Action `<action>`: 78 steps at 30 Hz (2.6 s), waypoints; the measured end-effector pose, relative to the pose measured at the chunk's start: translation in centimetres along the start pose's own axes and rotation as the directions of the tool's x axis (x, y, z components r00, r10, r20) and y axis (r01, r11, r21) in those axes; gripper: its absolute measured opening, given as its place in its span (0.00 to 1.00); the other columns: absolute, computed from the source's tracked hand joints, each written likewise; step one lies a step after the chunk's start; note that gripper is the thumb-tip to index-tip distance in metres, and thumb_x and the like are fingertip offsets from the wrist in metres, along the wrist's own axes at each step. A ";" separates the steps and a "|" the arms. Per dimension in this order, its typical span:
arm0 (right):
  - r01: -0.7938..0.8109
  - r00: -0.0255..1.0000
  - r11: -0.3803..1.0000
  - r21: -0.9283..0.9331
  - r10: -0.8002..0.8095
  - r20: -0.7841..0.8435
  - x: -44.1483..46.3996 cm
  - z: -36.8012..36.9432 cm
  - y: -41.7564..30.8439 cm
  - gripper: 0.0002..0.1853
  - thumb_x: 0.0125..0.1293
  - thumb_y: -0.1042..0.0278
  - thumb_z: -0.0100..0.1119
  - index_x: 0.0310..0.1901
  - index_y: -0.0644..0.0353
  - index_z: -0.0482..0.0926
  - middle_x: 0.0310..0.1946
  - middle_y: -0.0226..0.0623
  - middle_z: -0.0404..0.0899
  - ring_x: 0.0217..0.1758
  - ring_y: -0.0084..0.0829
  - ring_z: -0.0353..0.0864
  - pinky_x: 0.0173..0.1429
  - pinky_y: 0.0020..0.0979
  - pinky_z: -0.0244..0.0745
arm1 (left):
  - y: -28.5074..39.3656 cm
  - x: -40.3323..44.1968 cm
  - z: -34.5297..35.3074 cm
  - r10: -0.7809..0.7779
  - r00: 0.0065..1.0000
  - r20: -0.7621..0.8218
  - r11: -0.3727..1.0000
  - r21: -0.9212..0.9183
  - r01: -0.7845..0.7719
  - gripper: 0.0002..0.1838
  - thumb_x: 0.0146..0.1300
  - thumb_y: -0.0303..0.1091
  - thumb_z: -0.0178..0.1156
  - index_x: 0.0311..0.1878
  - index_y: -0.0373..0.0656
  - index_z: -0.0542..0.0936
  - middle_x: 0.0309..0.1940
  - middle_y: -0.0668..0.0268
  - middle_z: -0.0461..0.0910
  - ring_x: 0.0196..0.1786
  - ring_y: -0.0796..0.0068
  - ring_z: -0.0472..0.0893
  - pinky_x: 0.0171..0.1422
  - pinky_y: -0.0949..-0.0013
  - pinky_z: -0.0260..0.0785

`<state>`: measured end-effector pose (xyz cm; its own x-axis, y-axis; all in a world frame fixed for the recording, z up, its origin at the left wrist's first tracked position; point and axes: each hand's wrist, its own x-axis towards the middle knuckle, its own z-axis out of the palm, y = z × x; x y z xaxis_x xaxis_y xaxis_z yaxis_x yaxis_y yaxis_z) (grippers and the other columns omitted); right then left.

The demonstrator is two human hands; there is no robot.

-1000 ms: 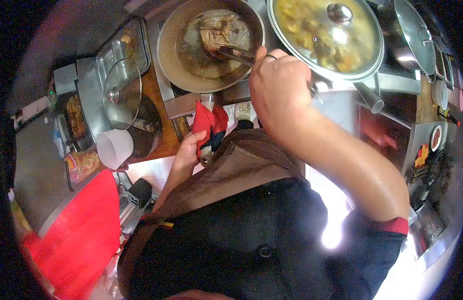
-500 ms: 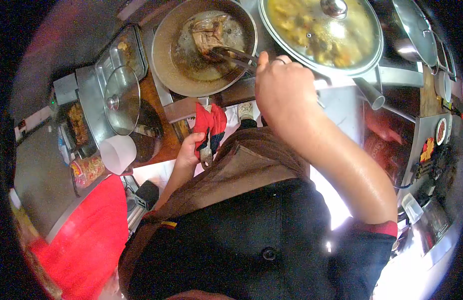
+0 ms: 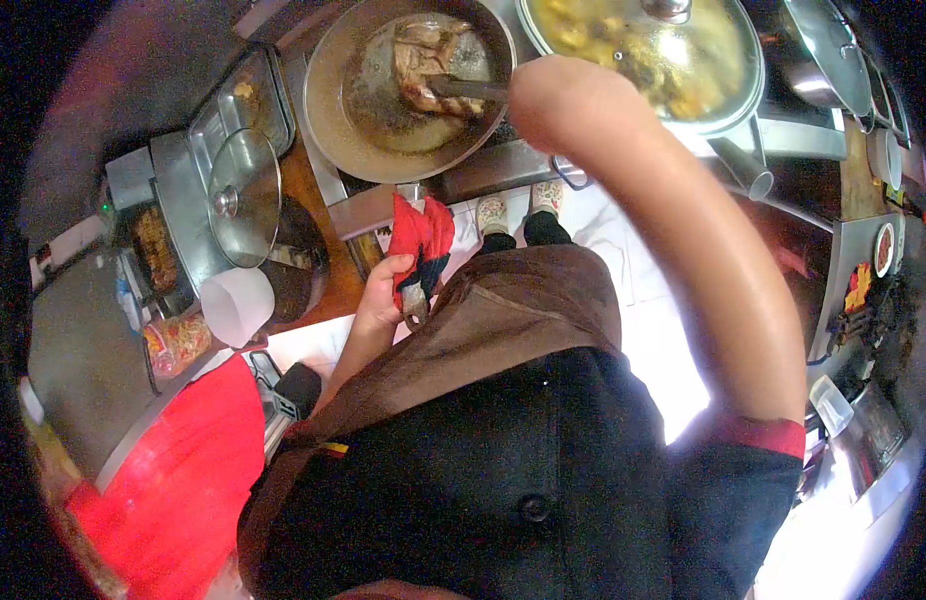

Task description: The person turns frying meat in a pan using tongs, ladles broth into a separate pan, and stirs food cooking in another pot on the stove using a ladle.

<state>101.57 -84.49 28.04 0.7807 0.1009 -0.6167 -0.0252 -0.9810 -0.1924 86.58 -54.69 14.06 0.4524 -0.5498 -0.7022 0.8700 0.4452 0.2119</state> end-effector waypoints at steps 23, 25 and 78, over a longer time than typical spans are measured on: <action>0.041 0.991 0.999 -0.029 -0.044 -0.123 -2.8 -1.5 1.0 0.12 0.60 0.67 0.48 0.38 0.62 0.81 0.36 0.48 0.81 0.41 0.46 0.81 0.46 0.42 0.75 | -0.2 0.0 -0.4 -0.006 0.998 -0.063 0.998 0.059 0.010 0.28 0.49 0.46 0.59 0.46 0.29 0.72 0.28 0.53 0.79 0.28 0.61 0.79 0.24 0.66 0.73; 0.094 0.988 0.995 0.021 -0.091 -0.123 -3.0 -0.7 1.5 0.12 0.60 0.68 0.48 0.38 0.61 0.81 0.35 0.48 0.81 0.41 0.46 0.81 0.46 0.42 0.76 | -0.2 -0.1 0.1 0.014 0.997 -0.074 0.996 0.090 -0.008 0.28 0.49 0.47 0.59 0.45 0.30 0.73 0.27 0.53 0.78 0.27 0.62 0.78 0.24 0.66 0.74; -0.303 0.924 0.504 0.809 0.363 0.120 -5.0 8.5 -4.6 0.35 0.66 0.36 0.38 0.26 0.68 0.70 0.15 0.36 0.68 0.13 0.27 0.69 0.15 0.30 0.63 | 0.6 0.3 1.6 0.312 0.945 0.100 0.910 0.255 -0.328 0.21 0.50 0.27 0.59 0.51 0.39 0.72 0.37 0.67 0.76 0.37 0.75 0.77 0.42 0.70 0.72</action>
<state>92.49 -79.09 25.54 0.6374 -0.2427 -0.7313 -0.7541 -0.3914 -0.5274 87.56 -55.68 15.11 0.7187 -0.4508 -0.5294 0.6932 0.4049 0.5963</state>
